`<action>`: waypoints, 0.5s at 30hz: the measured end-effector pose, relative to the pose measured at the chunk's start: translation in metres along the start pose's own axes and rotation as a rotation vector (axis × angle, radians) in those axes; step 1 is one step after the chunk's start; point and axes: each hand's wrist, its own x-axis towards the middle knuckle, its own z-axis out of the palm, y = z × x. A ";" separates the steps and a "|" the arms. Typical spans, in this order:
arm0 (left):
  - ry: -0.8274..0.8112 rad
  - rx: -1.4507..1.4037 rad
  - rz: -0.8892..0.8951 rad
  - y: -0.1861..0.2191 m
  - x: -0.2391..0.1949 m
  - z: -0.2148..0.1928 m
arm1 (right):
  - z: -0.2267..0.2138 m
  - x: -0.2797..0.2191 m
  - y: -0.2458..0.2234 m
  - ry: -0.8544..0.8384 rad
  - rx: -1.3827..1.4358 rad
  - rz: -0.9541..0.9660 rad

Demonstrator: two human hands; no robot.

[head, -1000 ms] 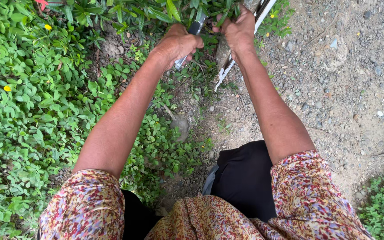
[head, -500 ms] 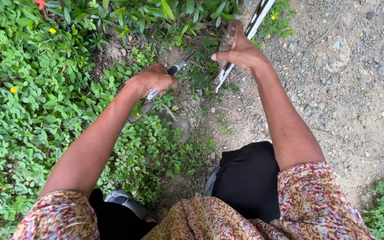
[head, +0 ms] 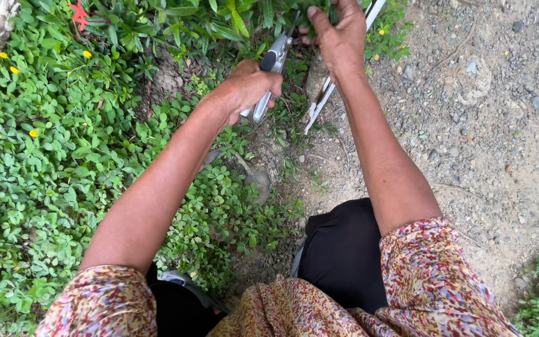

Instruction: The person uses pruning shears to cut branches from a bush and removes the cut stems by hand.

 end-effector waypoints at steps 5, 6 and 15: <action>0.048 0.043 0.049 0.012 0.015 0.004 | 0.000 -0.002 0.001 -0.010 -0.031 -0.098; 0.046 0.045 0.053 0.015 0.018 0.003 | 0.000 -0.002 0.001 -0.015 -0.054 -0.050; 0.159 0.271 0.116 0.018 0.023 -0.007 | -0.003 -0.003 0.009 -0.065 -0.189 -0.065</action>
